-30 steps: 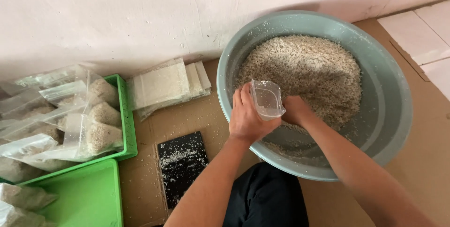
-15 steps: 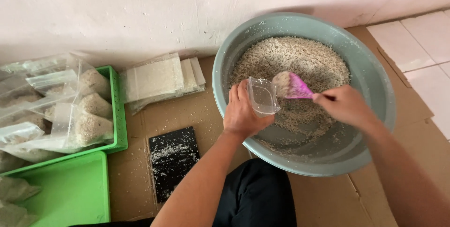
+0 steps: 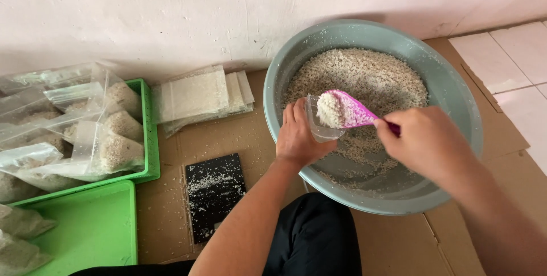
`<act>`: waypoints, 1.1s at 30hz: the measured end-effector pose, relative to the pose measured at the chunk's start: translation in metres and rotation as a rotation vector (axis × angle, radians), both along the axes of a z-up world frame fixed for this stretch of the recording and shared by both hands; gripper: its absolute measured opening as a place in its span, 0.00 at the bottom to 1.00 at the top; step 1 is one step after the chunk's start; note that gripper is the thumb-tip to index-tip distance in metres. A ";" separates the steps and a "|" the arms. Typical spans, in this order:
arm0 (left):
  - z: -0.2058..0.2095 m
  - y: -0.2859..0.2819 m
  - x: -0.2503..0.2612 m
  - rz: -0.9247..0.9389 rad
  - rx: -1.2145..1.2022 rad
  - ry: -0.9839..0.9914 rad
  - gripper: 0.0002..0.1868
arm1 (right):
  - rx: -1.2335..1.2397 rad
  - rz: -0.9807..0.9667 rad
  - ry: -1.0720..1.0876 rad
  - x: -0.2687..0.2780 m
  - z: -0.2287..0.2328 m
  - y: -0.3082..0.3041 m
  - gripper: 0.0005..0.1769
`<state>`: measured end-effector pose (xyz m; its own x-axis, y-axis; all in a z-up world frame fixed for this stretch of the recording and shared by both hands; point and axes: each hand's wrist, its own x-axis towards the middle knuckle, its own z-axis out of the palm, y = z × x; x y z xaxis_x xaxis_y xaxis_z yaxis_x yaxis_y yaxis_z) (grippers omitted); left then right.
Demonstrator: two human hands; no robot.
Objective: Packaging white grains into small plastic bags by scooping from a large basin, weighing on a digital scale, and organizing into a crate.
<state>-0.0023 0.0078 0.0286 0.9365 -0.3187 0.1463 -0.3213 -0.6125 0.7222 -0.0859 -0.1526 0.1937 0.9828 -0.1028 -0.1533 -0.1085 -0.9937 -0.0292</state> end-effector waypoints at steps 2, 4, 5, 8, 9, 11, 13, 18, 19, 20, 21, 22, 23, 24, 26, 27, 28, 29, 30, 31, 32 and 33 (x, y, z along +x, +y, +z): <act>-0.006 -0.001 0.002 0.002 -0.026 -0.044 0.63 | -0.137 0.035 0.026 -0.002 -0.004 0.011 0.27; -0.009 -0.002 0.002 -0.001 -0.064 -0.094 0.62 | -0.353 0.145 -0.169 -0.007 -0.013 0.022 0.24; -0.008 -0.003 0.002 -0.003 -0.061 -0.093 0.62 | -0.350 0.143 -0.167 -0.008 -0.024 0.020 0.24; -0.006 -0.002 0.000 0.004 -0.068 -0.096 0.62 | -0.554 0.360 -0.393 -0.009 -0.043 0.019 0.21; -0.004 -0.001 0.000 0.004 -0.058 -0.081 0.62 | -0.546 0.376 -0.347 -0.007 -0.041 0.021 0.22; -0.003 -0.001 0.001 0.005 -0.047 -0.065 0.63 | -0.535 0.392 -0.300 -0.007 -0.027 0.024 0.23; -0.006 -0.002 0.000 0.000 -0.037 -0.091 0.63 | -0.319 0.129 -0.246 -0.012 -0.005 0.026 0.24; -0.004 -0.001 0.001 -0.003 -0.027 -0.032 0.64 | -0.356 -0.284 0.035 0.005 0.021 -0.010 0.29; -0.007 -0.002 0.002 0.006 -0.037 -0.081 0.64 | -0.288 -0.350 0.112 0.014 0.017 -0.021 0.31; -0.005 -0.001 0.000 0.005 -0.039 -0.079 0.64 | -0.290 -0.351 0.113 0.027 -0.008 -0.031 0.31; -0.003 0.000 0.000 0.003 -0.032 -0.039 0.64 | -0.194 -0.412 0.239 0.040 -0.034 -0.041 0.24; 0.000 0.001 -0.001 0.001 -0.024 0.001 0.65 | -0.091 -0.467 0.364 0.054 -0.060 -0.050 0.18; 0.002 0.001 -0.001 0.001 -0.020 -0.009 0.65 | -0.084 -0.467 0.356 0.060 -0.091 -0.069 0.18; 0.003 0.001 0.000 0.015 -0.050 -0.017 0.64 | -0.090 -0.468 0.419 0.067 -0.124 -0.088 0.15; 0.001 0.001 0.000 0.033 -0.077 -0.019 0.62 | -0.095 -0.464 0.488 0.079 -0.177 -0.121 0.13; -0.003 0.000 -0.001 0.038 -0.104 -0.077 0.61 | -0.014 -0.520 0.458 0.083 -0.198 -0.137 0.13; -0.006 -0.001 -0.001 0.044 -0.130 -0.136 0.60 | 0.067 -0.577 0.428 0.086 -0.220 -0.154 0.18; -0.015 -0.003 -0.001 0.040 -0.127 -0.128 0.60 | 0.069 -0.581 0.436 0.086 -0.229 -0.153 0.18; -0.023 -0.006 0.000 0.086 -0.185 -0.254 0.61 | 0.081 -0.397 0.334 0.085 -0.238 -0.152 0.17; -0.030 -0.009 0.003 0.127 -0.248 -0.390 0.62 | 0.091 -0.218 0.221 0.088 -0.244 -0.152 0.19; -0.030 -0.009 0.004 0.121 -0.248 -0.390 0.62 | 0.093 -0.224 0.220 0.090 -0.243 -0.141 0.19; -0.031 -0.009 0.004 0.123 -0.253 -0.403 0.62 | 0.206 -0.218 0.169 0.093 -0.241 -0.129 0.23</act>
<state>0.0013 -0.0013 -0.0020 0.8178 -0.1170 0.5635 -0.5422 -0.4850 0.6862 0.0067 -0.2817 -0.0478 0.8999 -0.2578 -0.3517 -0.3382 -0.9217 -0.1898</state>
